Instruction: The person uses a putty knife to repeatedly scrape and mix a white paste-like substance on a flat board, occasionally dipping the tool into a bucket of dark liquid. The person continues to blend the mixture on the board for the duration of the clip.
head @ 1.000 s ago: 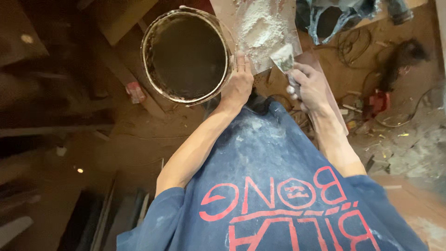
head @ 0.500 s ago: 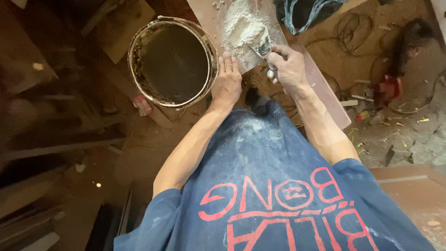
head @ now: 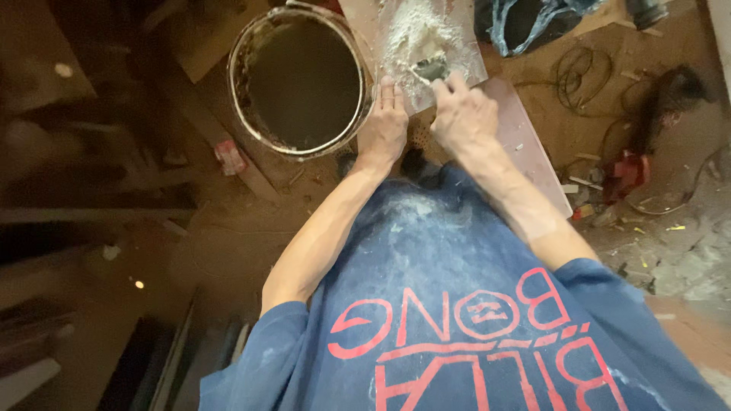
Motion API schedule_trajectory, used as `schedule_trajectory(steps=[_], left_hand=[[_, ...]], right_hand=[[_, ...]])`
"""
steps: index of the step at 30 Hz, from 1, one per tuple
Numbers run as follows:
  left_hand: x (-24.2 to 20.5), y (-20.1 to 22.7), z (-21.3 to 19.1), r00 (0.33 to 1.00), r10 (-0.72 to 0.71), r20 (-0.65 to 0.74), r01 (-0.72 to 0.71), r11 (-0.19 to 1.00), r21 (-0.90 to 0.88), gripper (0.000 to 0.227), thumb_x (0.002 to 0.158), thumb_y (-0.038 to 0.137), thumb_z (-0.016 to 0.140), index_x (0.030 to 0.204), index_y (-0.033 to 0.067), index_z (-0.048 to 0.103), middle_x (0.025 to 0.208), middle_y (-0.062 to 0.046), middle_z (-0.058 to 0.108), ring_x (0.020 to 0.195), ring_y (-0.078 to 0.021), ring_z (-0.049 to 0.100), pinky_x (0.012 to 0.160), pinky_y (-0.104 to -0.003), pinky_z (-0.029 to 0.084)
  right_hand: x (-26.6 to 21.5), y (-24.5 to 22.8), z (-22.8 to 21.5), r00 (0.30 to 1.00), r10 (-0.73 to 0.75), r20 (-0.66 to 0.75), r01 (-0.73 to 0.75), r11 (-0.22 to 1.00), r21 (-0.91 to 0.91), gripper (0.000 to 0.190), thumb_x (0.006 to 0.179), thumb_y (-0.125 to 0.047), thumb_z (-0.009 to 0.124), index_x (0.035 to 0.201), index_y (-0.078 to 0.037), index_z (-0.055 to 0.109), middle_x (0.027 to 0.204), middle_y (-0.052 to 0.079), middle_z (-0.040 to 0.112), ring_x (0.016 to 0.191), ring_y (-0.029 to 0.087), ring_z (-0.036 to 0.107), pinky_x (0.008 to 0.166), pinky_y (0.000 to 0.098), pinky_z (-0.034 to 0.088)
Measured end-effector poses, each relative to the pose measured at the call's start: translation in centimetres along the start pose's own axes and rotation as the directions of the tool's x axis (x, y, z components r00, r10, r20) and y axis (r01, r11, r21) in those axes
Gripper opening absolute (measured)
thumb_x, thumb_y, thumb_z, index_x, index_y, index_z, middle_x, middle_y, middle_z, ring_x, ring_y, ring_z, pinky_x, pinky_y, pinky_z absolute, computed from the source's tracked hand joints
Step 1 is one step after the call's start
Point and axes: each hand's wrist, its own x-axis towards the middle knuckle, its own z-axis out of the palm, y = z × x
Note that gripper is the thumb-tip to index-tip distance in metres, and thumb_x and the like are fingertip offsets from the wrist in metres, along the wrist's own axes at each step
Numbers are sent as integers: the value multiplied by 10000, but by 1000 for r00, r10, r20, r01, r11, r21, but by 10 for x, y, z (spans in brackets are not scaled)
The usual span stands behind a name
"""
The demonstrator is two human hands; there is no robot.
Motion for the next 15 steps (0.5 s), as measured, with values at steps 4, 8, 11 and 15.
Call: schedule_trajectory(steps=[4, 8, 11, 15], left_hand=[[1, 1, -4, 1000, -14, -21, 15, 998, 58, 478, 947, 16, 490, 1413, -85, 503, 1542, -263, 455, 1373, -411, 518, 1036, -445, 522], [-5, -1, 8, 996, -3, -85, 12, 995, 103, 467, 946, 59, 490, 1401, -39, 525, 1532, -211, 471, 1370, -375, 531, 1102, -458, 502], [1, -4, 11, 990, 49, -129, -19, 975, 221, 452, 984, 12, 464, 1430, -36, 522, 1542, -207, 484, 1398, -366, 517, 1120, -420, 470], [-2, 1, 6, 994, 6, -108, 10, 989, 145, 452, 935, 88, 495, 1356, -60, 567, 1443, -191, 576, 1358, -312, 568, 1083, -398, 508]], right_hand=[[19, 5, -26, 995, 8, 102, -3, 998, -55, 222, 977, -85, 606, 1181, -102, 690, 1190, 137, 615, 861, 303, 708, 657, 420, 598], [27, -3, -35, 991, -105, 83, 108, 993, -38, 319, 865, -88, 643, 1179, -60, 692, 1177, 132, 621, 840, 302, 705, 644, 404, 584], [31, -3, -51, 911, 99, 401, -29, 984, -177, 193, 982, -148, 604, 1115, -36, 689, 1068, 155, 614, 747, 279, 700, 604, 410, 582], [15, 16, -75, 994, 97, 45, -107, 910, 400, 252, 1040, -112, 621, 1271, -74, 714, 1098, 139, 694, 846, 242, 677, 677, 370, 557]])
